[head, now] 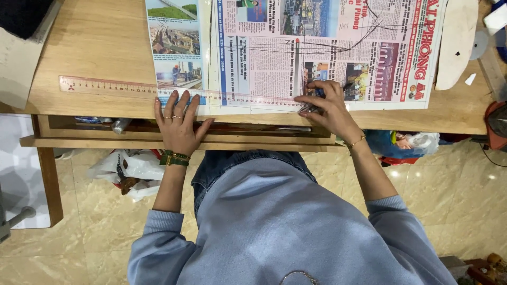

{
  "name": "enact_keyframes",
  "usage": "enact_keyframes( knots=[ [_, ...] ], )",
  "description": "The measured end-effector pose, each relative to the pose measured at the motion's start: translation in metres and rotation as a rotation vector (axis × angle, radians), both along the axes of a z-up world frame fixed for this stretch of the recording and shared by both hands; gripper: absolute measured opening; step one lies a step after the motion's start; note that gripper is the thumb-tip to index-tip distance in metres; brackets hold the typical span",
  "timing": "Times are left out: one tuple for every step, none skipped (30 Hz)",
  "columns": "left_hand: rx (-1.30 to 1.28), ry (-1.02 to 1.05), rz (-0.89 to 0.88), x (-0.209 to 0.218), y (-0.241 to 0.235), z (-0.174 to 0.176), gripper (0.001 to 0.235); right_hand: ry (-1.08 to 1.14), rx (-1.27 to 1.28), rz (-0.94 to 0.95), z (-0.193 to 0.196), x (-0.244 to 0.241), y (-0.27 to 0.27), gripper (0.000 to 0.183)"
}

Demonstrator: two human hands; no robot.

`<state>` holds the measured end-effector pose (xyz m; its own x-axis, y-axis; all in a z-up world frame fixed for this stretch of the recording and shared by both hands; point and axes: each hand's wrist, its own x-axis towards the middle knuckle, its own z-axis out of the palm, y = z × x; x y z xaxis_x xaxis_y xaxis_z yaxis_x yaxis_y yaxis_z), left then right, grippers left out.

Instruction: The person arranges newspapers on a wooden table, applies tape to secure them, and uses a ruler and pen to draw lines and trace a shoe-shaped template onto the paper.

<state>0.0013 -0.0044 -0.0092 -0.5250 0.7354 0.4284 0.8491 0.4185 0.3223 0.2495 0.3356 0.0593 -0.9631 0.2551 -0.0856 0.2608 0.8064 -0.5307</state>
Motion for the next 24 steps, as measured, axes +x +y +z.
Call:
enact_keyframes(
  knots=[
    [0.003, -0.003, 0.0, 0.0, 0.0, 0.0, 0.059, 0.002, 0.006, 0.003, 0.0, 0.0, 0.001, 0.039],
    [0.007, -0.005, 0.0, 0.0, 0.001, 0.0, 0.059, 0.005, 0.012, 0.007, -0.001, 0.0, 0.001, 0.038],
    [0.007, -0.005, 0.002, 0.0, 0.0, 0.0, 0.059, 0.005, 0.012, 0.009, 0.001, 0.0, 0.001, 0.038],
    [0.005, -0.005, 0.001, 0.0, 0.0, -0.001, 0.059, 0.001, -0.01, 0.002, 0.002, -0.001, 0.001, 0.037],
    [0.002, -0.004, 0.001, 0.0, 0.0, -0.002, 0.06, -0.003, -0.032, -0.005, 0.003, -0.002, 0.001, 0.036],
    [0.002, -0.004, 0.003, 0.001, 0.0, -0.002, 0.06, -0.003, -0.032, -0.003, 0.002, -0.001, 0.0, 0.036],
    [0.003, -0.001, 0.005, 0.001, 0.0, -0.002, 0.06, 0.004, -0.012, 0.004, 0.002, -0.001, 0.0, 0.036],
    [0.003, 0.001, 0.007, 0.001, 0.0, -0.002, 0.06, 0.01, 0.008, 0.011, 0.002, -0.001, 0.0, 0.037],
    [0.002, 0.003, 0.013, 0.001, 0.001, -0.002, 0.06, 0.012, 0.006, 0.018, 0.0, 0.0, 0.001, 0.037],
    [0.005, -0.001, 0.008, 0.001, 0.001, -0.002, 0.06, 0.013, 0.009, 0.015, -0.001, 0.001, 0.002, 0.037],
    [0.007, -0.005, 0.007, 0.001, 0.0, -0.003, 0.06, 0.015, 0.009, 0.016, -0.003, 0.0, 0.002, 0.038],
    [0.003, -0.003, 0.018, 0.0, 0.001, -0.003, 0.06, 0.017, 0.005, 0.027, 0.0, -0.002, 0.001, 0.038],
    [0.007, 0.007, 0.018, 0.0, 0.002, -0.004, 0.061, 0.006, 0.01, 0.012, 0.002, -0.004, -0.001, 0.04],
    [0.012, 0.018, 0.018, 0.0, 0.002, -0.004, 0.062, -0.006, 0.015, -0.003, 0.005, -0.006, -0.003, 0.042],
    [0.008, 0.021, 0.03, 0.001, 0.002, -0.004, 0.062, -0.003, 0.011, 0.009, 0.008, -0.008, -0.004, 0.042],
    [0.015, 0.024, 0.03, 0.001, 0.002, -0.004, 0.062, -0.017, -0.005, -0.003, 0.01, -0.01, -0.005, 0.043],
    [0.024, 0.027, 0.029, 0.001, 0.003, -0.005, 0.061, -0.032, -0.02, -0.017, 0.013, -0.011, -0.006, 0.044],
    [0.022, 0.029, 0.04, 0.001, 0.002, -0.005, 0.061, -0.03, -0.022, -0.006, 0.015, -0.014, -0.007, 0.044],
    [0.033, 0.036, 0.035, 0.001, 0.002, -0.006, 0.061, -0.013, -0.014, -0.007, 0.016, -0.016, -0.008, 0.043],
    [0.044, 0.043, 0.03, 0.001, 0.002, -0.007, 0.061, 0.004, -0.005, -0.008, 0.018, -0.018, -0.009, 0.043],
    [0.042, 0.044, 0.038, 0.001, 0.002, -0.008, 0.061, 0.004, -0.006, 0.0, 0.024, -0.023, -0.015, 0.043],
    [0.042, 0.047, 0.037, 0.001, 0.001, -0.009, 0.06, 0.059, 0.012, -0.033, 0.03, -0.028, -0.022, 0.035],
    [0.042, 0.051, 0.033, 0.001, 0.001, -0.01, 0.06, 0.114, 0.03, -0.067, 0.036, -0.032, -0.028, 0.029],
    [0.041, 0.052, 0.041, 0.001, 0.001, -0.01, 0.06, 0.115, 0.028, -0.06, 0.041, -0.036, -0.04, 0.029]
  ],
)
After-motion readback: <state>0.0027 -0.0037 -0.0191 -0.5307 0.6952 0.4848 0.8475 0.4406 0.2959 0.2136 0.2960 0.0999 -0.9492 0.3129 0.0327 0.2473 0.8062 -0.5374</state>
